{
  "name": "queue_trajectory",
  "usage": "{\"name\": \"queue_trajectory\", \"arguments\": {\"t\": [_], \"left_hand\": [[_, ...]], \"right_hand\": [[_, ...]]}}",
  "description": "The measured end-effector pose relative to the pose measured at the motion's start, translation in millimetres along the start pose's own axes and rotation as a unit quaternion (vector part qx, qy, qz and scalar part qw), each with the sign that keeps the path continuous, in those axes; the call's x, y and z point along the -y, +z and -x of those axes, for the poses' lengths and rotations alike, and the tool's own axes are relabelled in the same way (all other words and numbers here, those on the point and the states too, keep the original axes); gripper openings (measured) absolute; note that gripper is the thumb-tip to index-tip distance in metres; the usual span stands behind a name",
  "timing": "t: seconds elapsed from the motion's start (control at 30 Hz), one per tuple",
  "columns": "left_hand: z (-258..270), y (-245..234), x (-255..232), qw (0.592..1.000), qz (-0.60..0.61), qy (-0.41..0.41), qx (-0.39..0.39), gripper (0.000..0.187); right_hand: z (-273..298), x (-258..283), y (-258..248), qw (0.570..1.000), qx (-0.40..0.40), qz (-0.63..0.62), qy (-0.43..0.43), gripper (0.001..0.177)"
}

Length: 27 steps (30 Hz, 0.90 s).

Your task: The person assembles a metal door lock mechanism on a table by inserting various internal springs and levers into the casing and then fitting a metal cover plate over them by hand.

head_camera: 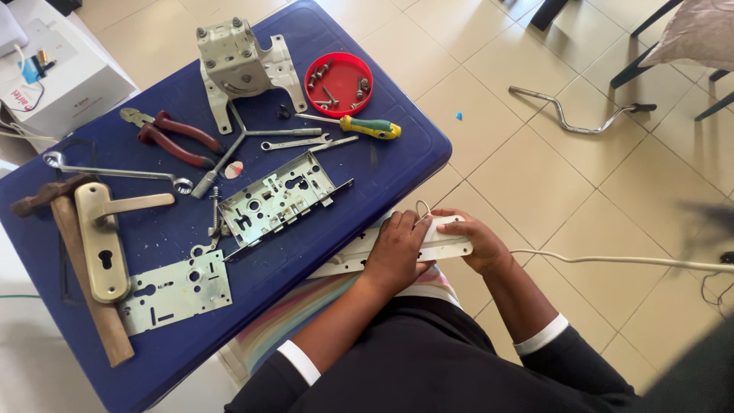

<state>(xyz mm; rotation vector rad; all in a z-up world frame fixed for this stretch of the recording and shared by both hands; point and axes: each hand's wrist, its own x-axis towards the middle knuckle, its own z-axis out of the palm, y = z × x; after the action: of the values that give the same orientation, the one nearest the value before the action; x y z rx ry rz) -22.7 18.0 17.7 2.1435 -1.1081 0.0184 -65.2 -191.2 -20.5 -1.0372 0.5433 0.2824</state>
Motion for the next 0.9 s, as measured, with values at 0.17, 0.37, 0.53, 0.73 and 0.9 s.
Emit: {"name": "queue_trajectory", "arguments": {"t": [0.17,0.37,0.53,0.73,0.9], "left_hand": [[-2,-2,-1,1.000,0.011,-0.007,0.002,0.073],[1,0,-2,1.000,0.007,-0.013,0.001,0.077],[1,-1,-6,1.000,0.000,0.001,-0.001,0.077],[-1,-3,-10,1.000,0.006,0.007,-0.005,0.080],[-1,-1,-7,1.000,0.007,0.008,0.005,0.079]], "right_hand": [[1,-2,-1,1.000,0.009,-0.018,0.006,0.056],[6,-4,-2,0.996,0.062,-0.054,0.023,0.052],[13,-4,-6,0.993,0.059,-0.100,0.025,0.054],[10,-7,-11,0.989,0.064,-0.129,0.015,0.046],[6,-14,-13,0.994,0.037,-0.104,-0.007,0.042]]}}
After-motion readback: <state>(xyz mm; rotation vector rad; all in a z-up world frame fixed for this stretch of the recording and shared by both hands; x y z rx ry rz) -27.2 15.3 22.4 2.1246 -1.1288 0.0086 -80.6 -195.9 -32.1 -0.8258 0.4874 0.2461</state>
